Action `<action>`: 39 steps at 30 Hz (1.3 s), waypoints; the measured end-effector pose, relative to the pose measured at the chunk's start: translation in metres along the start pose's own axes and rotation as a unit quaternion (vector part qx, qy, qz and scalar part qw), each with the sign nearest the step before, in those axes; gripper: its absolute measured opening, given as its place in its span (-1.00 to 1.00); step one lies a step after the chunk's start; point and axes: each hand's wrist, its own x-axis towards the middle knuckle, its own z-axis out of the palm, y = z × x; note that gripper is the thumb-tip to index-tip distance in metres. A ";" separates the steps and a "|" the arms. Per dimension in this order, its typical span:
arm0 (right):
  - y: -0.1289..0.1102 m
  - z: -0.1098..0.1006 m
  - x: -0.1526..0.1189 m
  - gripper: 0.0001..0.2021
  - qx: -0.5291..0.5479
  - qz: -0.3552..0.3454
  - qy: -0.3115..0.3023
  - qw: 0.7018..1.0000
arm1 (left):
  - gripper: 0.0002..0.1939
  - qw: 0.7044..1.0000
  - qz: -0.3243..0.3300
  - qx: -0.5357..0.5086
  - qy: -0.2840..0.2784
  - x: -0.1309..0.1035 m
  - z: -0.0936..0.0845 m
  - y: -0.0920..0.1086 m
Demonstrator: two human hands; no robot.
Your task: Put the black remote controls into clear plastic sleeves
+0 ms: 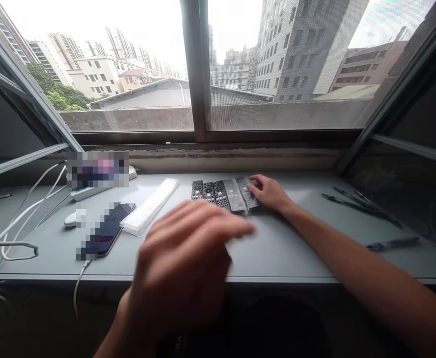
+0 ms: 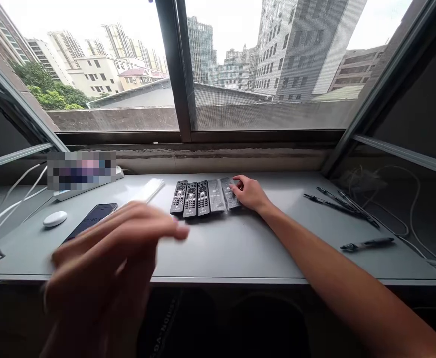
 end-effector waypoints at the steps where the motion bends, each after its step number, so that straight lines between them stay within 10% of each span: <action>1: -0.001 0.000 0.000 -0.67 -0.002 0.000 0.001 1.000 | -0.71 0.998 -0.034 0.031 -0.031 0.008 0.005 -0.024; 7: -0.007 -0.002 -0.002 -0.68 0.003 0.017 -0.012 1.000 | -0.62 0.893 -0.274 0.307 -0.181 0.007 0.007 -0.180; 12: -0.011 -0.004 -0.004 -0.68 0.010 0.029 -0.024 0.999 | -0.66 0.798 -0.450 0.318 -0.244 0.032 -0.011 -0.236; 16: -0.012 -0.004 -0.004 -0.70 0.013 0.033 -0.022 0.999 | -0.71 0.767 -0.510 0.300 -0.249 0.038 -0.008 -0.255; 29: -0.013 -0.006 -0.004 -0.70 0.022 0.027 -0.024 0.999 | -0.82 0.829 -0.452 0.306 -0.122 0.002 0.015 -0.284; 39: -0.013 -0.006 0.001 -0.69 0.005 0.028 -0.003 1.000 | -0.79 0.899 -0.404 0.160 0.051 0.028 0.020 -0.246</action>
